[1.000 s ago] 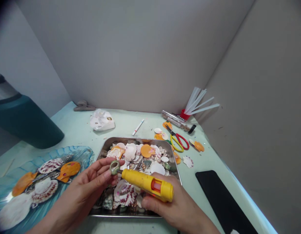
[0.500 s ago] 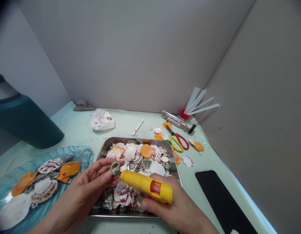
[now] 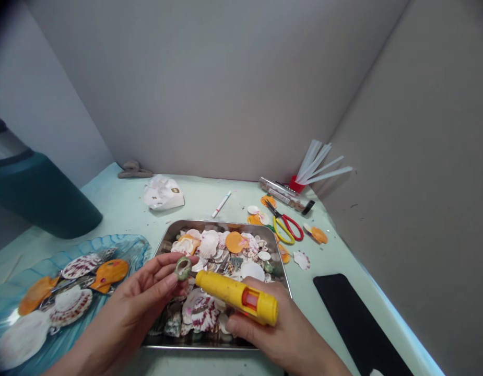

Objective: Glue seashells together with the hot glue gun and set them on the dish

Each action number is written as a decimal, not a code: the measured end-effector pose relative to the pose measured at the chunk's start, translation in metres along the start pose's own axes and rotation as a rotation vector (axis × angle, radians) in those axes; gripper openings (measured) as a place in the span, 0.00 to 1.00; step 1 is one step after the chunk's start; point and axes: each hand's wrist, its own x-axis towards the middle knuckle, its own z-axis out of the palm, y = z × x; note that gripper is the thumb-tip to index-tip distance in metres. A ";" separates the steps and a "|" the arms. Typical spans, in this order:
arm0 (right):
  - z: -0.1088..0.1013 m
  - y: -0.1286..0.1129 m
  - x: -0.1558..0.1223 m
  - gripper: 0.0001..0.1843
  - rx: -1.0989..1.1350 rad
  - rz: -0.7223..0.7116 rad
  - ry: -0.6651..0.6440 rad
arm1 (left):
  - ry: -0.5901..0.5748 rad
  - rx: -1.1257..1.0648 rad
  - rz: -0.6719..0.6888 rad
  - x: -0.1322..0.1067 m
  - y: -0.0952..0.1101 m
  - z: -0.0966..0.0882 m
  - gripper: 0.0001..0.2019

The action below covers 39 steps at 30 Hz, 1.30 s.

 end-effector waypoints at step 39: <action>0.020 -0.012 0.028 0.08 -0.106 0.124 0.253 | -0.020 0.014 0.150 -0.003 -0.005 -0.005 0.17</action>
